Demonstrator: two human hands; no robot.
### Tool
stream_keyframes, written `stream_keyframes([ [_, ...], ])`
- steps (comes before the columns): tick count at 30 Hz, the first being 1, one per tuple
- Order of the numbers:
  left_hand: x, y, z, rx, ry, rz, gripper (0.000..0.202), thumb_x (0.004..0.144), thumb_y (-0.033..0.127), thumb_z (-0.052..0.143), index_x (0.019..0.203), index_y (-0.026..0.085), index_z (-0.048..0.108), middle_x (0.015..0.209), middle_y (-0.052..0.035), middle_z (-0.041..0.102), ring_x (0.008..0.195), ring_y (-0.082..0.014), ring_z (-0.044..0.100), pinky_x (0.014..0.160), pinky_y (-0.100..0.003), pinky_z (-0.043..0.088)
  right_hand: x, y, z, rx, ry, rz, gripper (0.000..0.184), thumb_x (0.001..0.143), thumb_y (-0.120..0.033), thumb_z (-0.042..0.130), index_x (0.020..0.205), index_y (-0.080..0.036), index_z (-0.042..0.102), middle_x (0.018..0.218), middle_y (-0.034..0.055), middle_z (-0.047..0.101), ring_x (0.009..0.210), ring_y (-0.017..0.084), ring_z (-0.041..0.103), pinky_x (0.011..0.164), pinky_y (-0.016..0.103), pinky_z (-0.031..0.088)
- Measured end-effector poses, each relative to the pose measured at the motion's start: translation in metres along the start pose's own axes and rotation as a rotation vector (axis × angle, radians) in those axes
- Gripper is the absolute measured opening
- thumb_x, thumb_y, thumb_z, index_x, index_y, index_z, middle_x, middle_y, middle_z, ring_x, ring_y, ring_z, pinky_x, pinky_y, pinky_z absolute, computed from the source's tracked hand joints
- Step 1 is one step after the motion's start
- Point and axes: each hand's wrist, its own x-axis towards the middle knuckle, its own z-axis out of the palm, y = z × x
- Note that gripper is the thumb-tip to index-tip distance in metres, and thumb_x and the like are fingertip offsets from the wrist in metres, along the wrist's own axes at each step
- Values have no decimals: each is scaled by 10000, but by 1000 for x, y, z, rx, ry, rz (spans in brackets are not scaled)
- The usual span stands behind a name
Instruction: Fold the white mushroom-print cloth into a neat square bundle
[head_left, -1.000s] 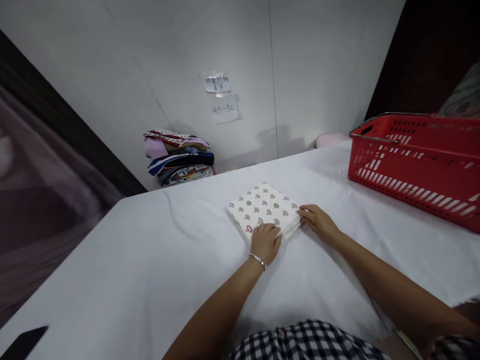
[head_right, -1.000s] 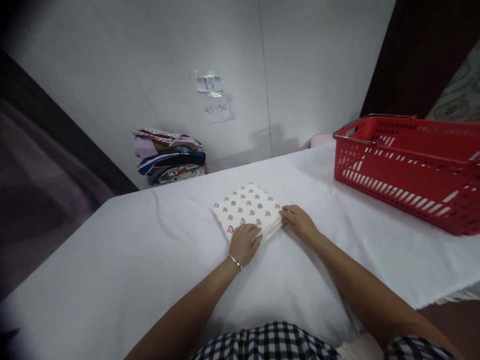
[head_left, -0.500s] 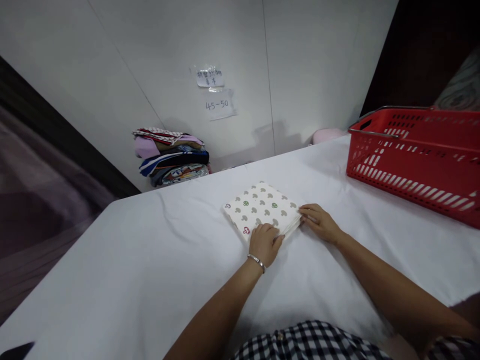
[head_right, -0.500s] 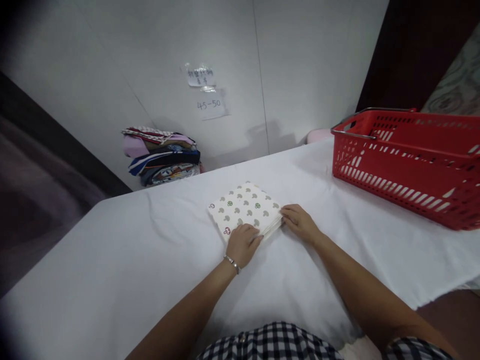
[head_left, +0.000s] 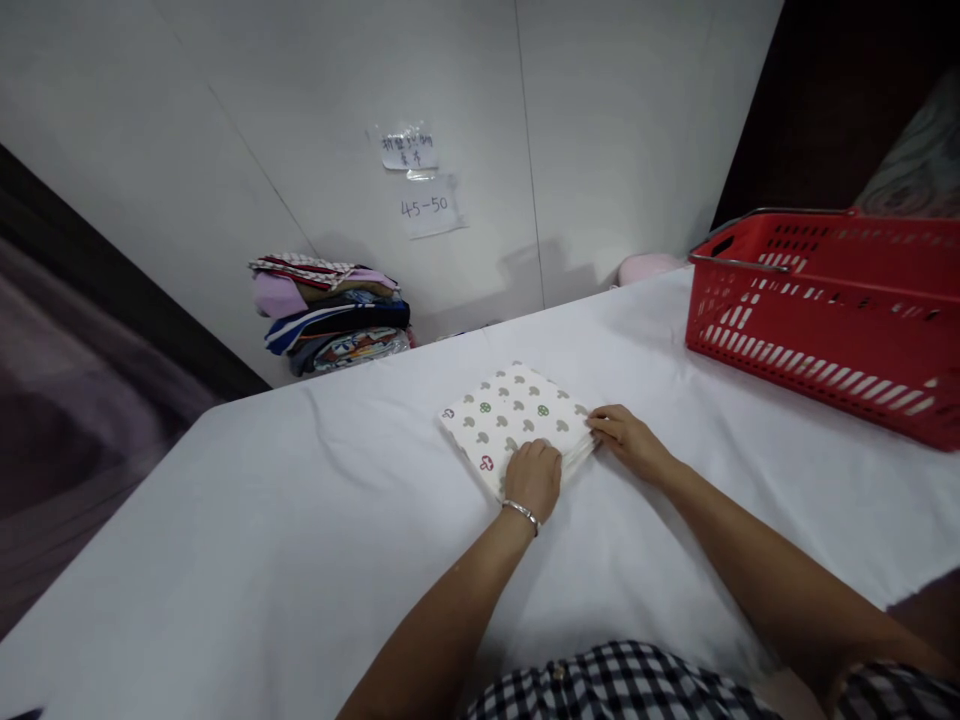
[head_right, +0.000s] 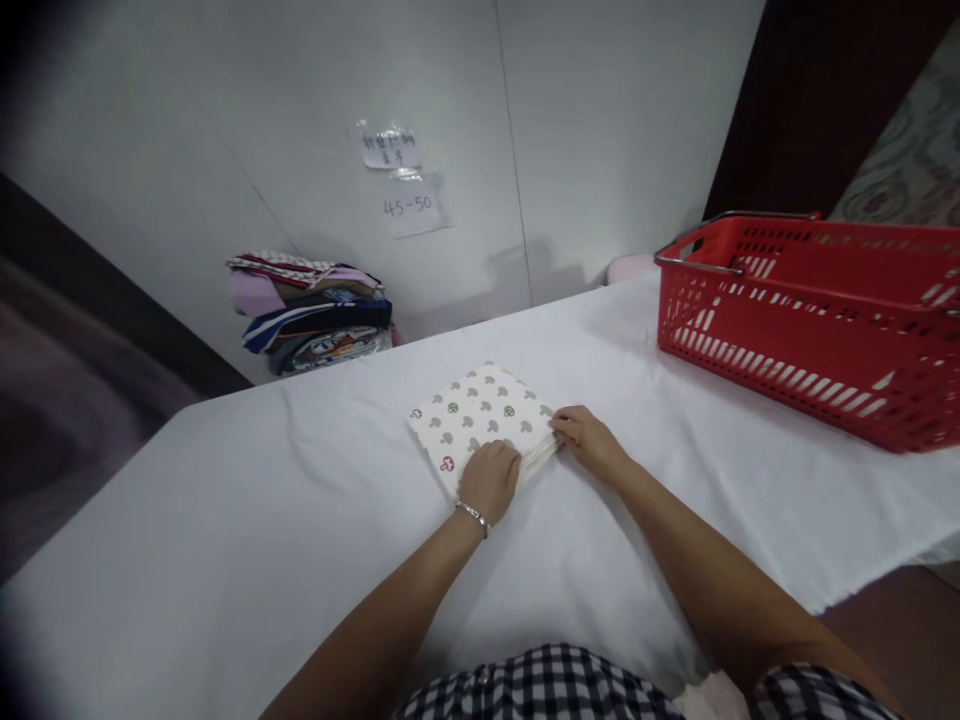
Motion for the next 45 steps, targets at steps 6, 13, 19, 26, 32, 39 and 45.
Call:
stream_keyframes([
  [6, -4, -2, 9, 41, 47, 78, 166, 869, 148, 394, 815, 190, 545, 836, -49, 536, 787, -174, 482, 697, -314, 386, 0, 1, 3, -78, 91, -60, 248, 832, -138, 413, 928, -194, 635, 941, 93, 621, 884, 210, 547, 755, 373, 481],
  [13, -7, -3, 10, 30, 46, 97, 153, 881, 206, 401, 808, 190, 535, 831, -50, 530, 782, -177, 480, 690, -323, 389, -6, 0, -5, -76, 31, -88, 250, 856, -179, 406, 949, -219, 635, 943, 83, 623, 881, 205, 553, 736, 362, 484],
  [19, -7, -3, 7, -34, 38, 71, 122, 868, 275, 449, 823, 193, 526, 855, -37, 532, 807, -170, 485, 707, -310, 394, -9, 0, -10, -55, -14, -82, 250, 867, -207, 425, 995, -248, 636, 1017, 71, 604, 947, 201, 542, 766, 344, 483],
  [26, -5, -1, 9, -12, 52, -5, 172, 887, 241, 398, 780, 188, 522, 810, -36, 543, 770, -163, 500, 693, -304, 395, -6, -5, -12, -68, -39, -81, 266, 864, -200, 432, 1036, -263, 624, 1010, 63, 602, 930, 204, 545, 737, 335, 478],
  [32, -3, -1, 9, -45, 37, -86, 154, 890, 212, 384, 780, 197, 492, 795, -26, 547, 766, -157, 512, 671, -291, 387, -3, -9, -14, -97, -58, -96, 267, 867, -205, 425, 1045, -242, 620, 1007, 82, 601, 911, 206, 540, 734, 335, 465],
  [39, -3, -4, 8, -141, 38, -126, 169, 898, 230, 358, 795, 203, 488, 806, -9, 551, 750, -140, 510, 650, -271, 371, -2, -7, -10, -114, -62, -118, 256, 867, -214, 427, 1033, -246, 619, 998, 73, 601, 913, 201, 533, 742, 333, 456],
  [45, -4, -3, 5, -114, 10, -57, 160, 889, 227, 378, 779, 200, 492, 794, -9, 547, 751, -144, 504, 654, -275, 372, -2, -4, -4, -163, 50, -127, 255, 849, -149, 398, 934, -195, 634, 912, 86, 616, 845, 203, 530, 725, 343, 451],
])
